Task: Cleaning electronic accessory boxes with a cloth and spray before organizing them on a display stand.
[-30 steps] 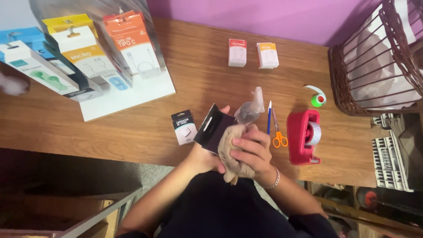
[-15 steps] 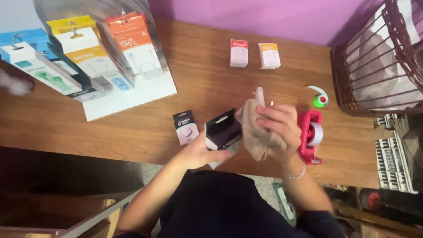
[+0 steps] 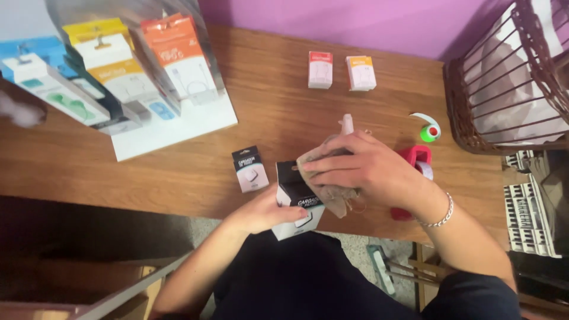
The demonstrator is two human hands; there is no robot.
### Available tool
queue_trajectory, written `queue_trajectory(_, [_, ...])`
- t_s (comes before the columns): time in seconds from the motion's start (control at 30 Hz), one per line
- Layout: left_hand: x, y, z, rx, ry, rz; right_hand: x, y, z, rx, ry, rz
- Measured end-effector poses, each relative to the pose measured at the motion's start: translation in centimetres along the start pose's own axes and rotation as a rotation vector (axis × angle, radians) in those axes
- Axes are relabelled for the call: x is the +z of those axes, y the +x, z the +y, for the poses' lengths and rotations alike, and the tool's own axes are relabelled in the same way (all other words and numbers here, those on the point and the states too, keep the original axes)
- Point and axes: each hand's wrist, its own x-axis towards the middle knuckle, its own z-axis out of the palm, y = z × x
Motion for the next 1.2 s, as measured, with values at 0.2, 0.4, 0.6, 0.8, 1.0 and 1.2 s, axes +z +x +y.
queue_trajectory(0.2, [-1.7, -0.9, -6.6, 0.068, -0.172, 0.048, -0.9, -2.2, 0.9, 0.168, -0.067, -0.020])
queue_trajectory(0.4, [0.6, -0.1, 4.6, -0.035, 1.143, 0.141, -1.1, -4.6, 3.0, 0.341, 0.050, 0.073])
queue_trajectory(0.6, [0.0, 0.9, 4.9, 0.182, 1.531, 0.193, 1.9, -2.2, -1.0, 0.079, -0.043, -0.030])
queue_trajectory(0.8, [-0.2, 1.3, 3.2, 0.288, 1.507, 0.236, 1.9, -1.9, -1.0, -0.091, -0.160, -0.009])
queue_trajectory(1.0, [-0.3, 1.6, 2.0, 0.350, 1.457, 0.231, 2.4, -1.9, -3.3, -0.151, -0.142, 0.006])
queue_trajectory(1.2, [0.7, 0.7, 5.7, 0.137, 1.085, 0.226, 1.9, -3.5, 3.0, 0.181, -0.443, 0.093])
